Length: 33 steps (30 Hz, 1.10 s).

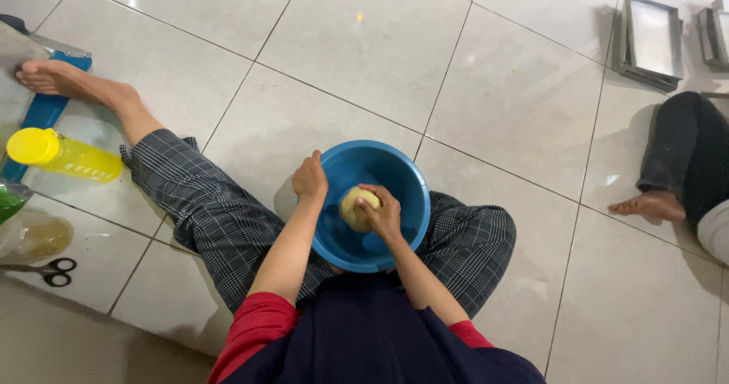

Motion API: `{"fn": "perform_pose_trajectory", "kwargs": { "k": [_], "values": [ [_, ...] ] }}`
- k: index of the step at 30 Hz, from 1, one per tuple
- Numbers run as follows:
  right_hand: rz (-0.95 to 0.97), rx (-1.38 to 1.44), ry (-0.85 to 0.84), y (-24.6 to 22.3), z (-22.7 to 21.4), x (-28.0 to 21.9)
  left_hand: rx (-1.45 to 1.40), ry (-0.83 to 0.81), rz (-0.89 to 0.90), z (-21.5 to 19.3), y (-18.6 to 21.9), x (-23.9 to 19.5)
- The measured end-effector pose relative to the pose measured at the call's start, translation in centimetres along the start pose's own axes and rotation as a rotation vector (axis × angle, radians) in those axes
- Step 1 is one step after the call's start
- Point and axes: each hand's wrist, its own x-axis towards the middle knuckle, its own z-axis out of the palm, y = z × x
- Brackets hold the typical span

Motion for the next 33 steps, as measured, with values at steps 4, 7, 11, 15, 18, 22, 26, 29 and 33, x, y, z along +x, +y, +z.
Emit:
{"fn": "perform_pose_trajectory", "kwargs": {
  "k": [4,7,11,15,18,22,26,29,33],
  "values": [
    [-0.397,-0.171,-0.022,0.1,-0.4,-0.1,0.007,0.002,-0.011,-1.0,0.2,-0.2],
    [-0.506,-0.536,-0.158,2.5,0.5,-1.6,0.011,-0.021,-0.010,-1.7,0.8,-0.7],
    [-0.361,-0.869,-0.616,2.9,1.8,-3.8,0.023,-0.003,-0.013,-2.4,1.4,-1.4],
    [-0.366,-0.890,-0.626,3.2,2.0,-4.0,0.051,0.014,-0.020,-2.3,1.4,-1.2],
    [-0.280,-0.632,-0.456,4.2,1.7,-2.2,0.030,0.013,-0.024,-2.7,1.6,-1.8],
    [-0.252,-0.392,-0.032,5.8,1.0,2.9,0.005,0.041,-0.015,-3.1,1.9,-2.1],
    [-0.072,-0.433,-0.053,8.9,1.0,7.5,0.009,0.009,-0.028,-3.4,1.9,-2.2],
    [0.159,-0.390,-0.189,14.9,3.7,10.2,-0.006,0.014,-0.018,-3.2,1.8,-2.0],
    [0.298,-0.383,-0.414,13.3,3.5,9.7,0.007,-0.024,-0.019,-3.4,1.9,-1.9]
  ]
}}
